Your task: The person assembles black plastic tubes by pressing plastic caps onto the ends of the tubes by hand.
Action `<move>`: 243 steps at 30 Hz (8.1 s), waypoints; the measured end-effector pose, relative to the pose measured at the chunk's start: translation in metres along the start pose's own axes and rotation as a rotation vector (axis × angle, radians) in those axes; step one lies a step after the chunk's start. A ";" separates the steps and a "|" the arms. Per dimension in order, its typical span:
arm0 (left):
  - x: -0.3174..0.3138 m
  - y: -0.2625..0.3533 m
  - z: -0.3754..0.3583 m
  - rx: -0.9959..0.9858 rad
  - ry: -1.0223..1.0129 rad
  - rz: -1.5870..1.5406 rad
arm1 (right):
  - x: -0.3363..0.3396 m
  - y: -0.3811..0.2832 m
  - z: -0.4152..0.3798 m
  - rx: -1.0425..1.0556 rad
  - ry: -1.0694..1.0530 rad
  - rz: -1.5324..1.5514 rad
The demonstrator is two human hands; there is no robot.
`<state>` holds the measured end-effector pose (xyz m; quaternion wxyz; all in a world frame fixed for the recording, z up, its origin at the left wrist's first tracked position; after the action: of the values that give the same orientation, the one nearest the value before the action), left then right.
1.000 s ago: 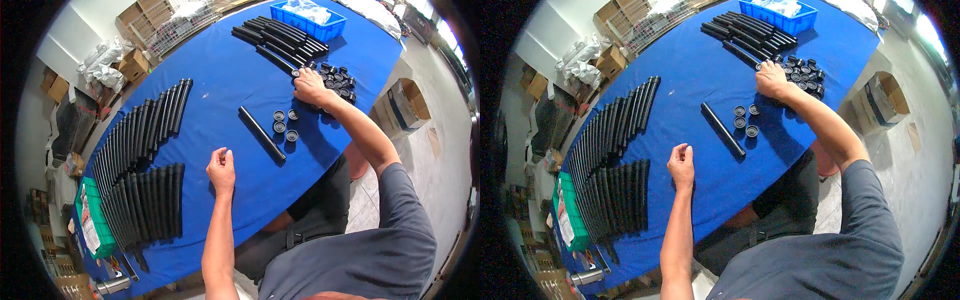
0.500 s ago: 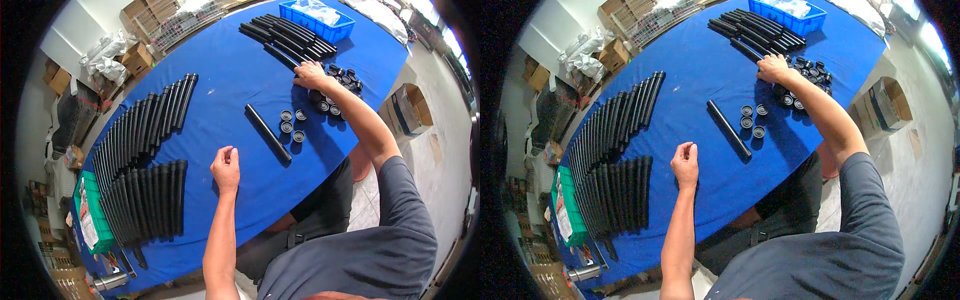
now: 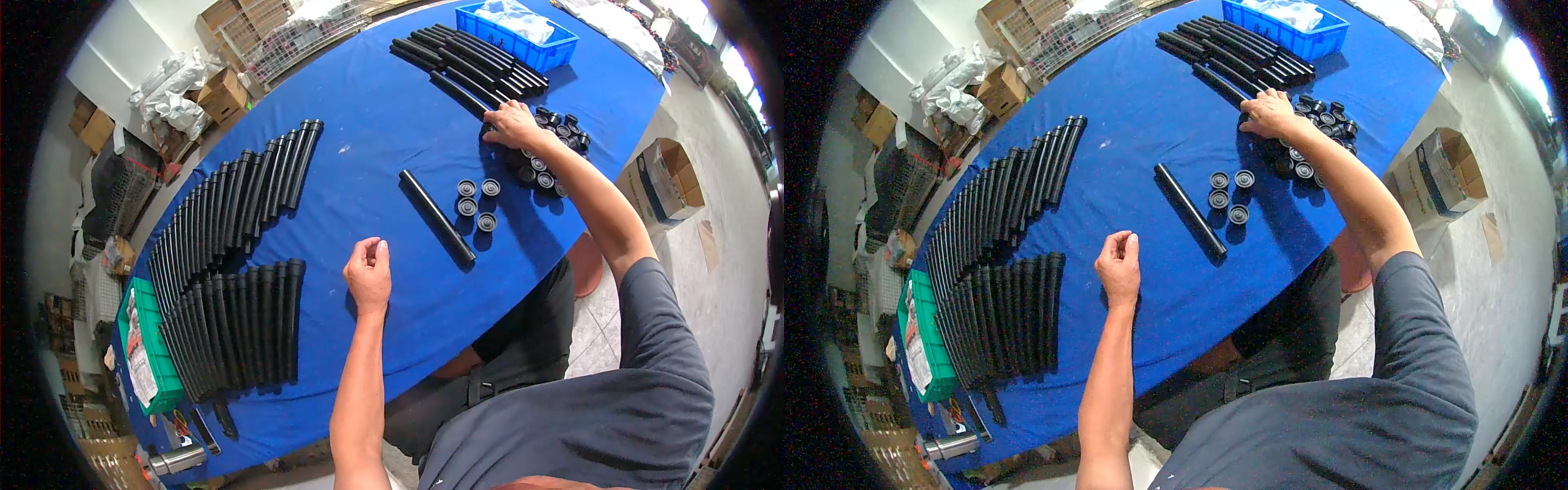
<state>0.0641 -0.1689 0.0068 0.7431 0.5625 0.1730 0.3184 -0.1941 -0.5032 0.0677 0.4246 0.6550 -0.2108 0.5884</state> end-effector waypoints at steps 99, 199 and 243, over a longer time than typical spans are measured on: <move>-0.039 -0.038 0.126 -0.160 -0.120 0.844 | -0.011 0.071 0.109 -0.154 0.332 -0.002; -0.036 -0.043 0.128 -0.114 -0.063 0.728 | -0.037 -0.028 0.070 -0.299 -0.407 1.961; 0.063 0.053 -0.055 -0.027 -0.114 0.889 | 0.067 -0.084 0.094 0.358 -0.387 1.258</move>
<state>0.0616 -0.0782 0.0460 0.5497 0.5890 -0.1309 0.5777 -0.0589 -0.5181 0.1103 -0.1585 0.5615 -0.5231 0.6213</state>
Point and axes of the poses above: each hand's wrist, its own z-axis towards the middle knuckle, its own x-axis out of the back of the hand, y = z × x, the point moved 3 cm from there along z, towards the middle knuckle, and after that the axes turned 14 degrees about -z, right-handed, at the moved point
